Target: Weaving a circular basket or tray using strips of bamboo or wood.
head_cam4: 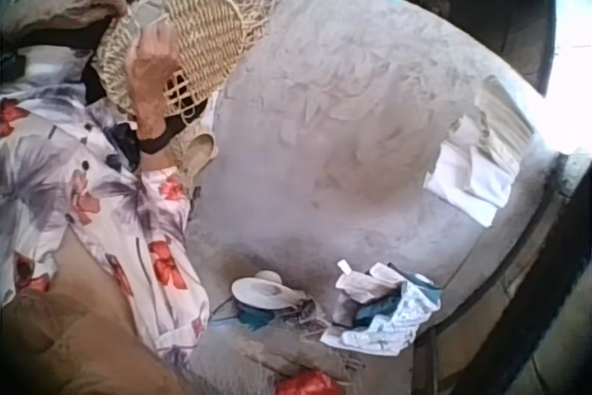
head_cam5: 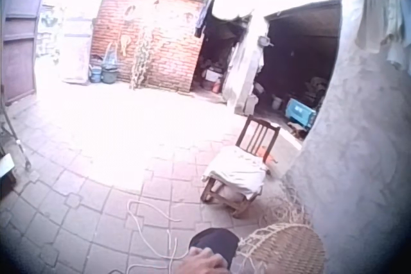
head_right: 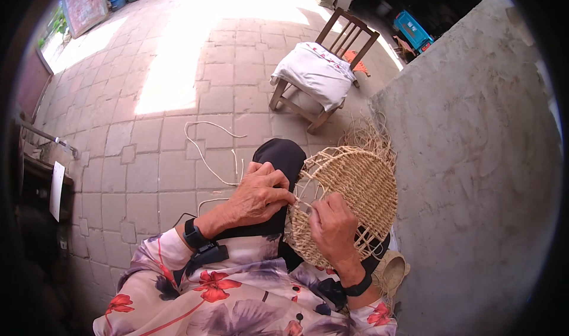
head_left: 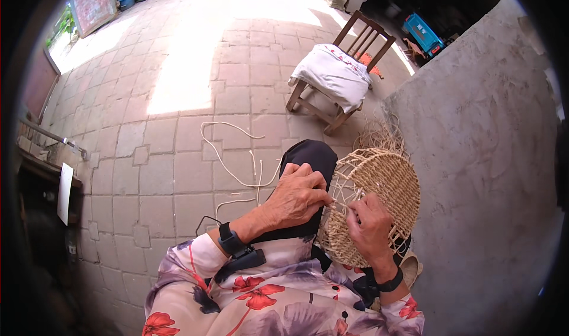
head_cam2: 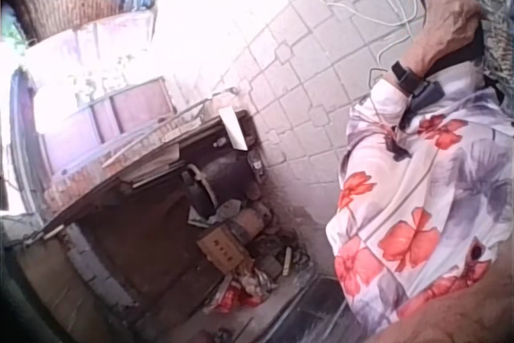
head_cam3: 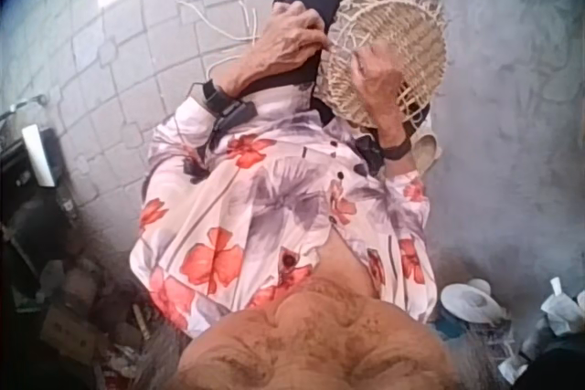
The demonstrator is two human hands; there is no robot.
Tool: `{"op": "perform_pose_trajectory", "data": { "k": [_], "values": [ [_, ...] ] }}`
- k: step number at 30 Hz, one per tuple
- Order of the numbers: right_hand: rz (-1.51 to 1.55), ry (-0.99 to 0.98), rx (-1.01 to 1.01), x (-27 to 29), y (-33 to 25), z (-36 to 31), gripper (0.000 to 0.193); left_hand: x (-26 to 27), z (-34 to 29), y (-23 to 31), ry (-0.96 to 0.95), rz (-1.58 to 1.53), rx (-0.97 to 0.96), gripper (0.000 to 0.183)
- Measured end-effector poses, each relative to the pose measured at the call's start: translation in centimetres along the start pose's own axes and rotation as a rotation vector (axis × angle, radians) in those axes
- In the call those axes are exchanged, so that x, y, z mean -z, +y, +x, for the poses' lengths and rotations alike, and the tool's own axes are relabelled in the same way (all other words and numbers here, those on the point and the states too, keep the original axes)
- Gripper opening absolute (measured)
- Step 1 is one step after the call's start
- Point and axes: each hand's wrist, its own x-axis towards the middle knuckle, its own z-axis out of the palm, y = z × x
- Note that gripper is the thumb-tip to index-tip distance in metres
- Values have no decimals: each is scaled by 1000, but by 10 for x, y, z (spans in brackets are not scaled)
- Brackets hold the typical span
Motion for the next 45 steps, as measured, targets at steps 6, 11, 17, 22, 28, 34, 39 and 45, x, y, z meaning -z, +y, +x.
{"op": "perform_pose_trajectory", "data": {
  "k": [6,11,17,22,28,34,39,45],
  "values": [
    [78,-48,-83,-21,-5,0,9,-9,1,2,58,59,9,13],
    [162,-23,-114,-27,1,-2,11,-9,6,6,24,91,-7,13],
    [394,90,-300,2,12,-8,25,8,5,-3,195,157,80,9],
    [379,184,-382,24,53,-43,21,36,-25,-32,130,424,258,7],
    [489,194,-470,21,51,-64,8,50,-2,5,-46,-1152,645,14],
    [1026,8,-487,18,37,-71,19,21,28,59,-251,-1190,611,19],
    [1345,-27,-466,30,24,-69,43,-6,26,69,-225,-991,459,14],
    [1308,-92,-685,24,31,-87,19,-22,22,74,-304,-695,339,15]
  ]
}}
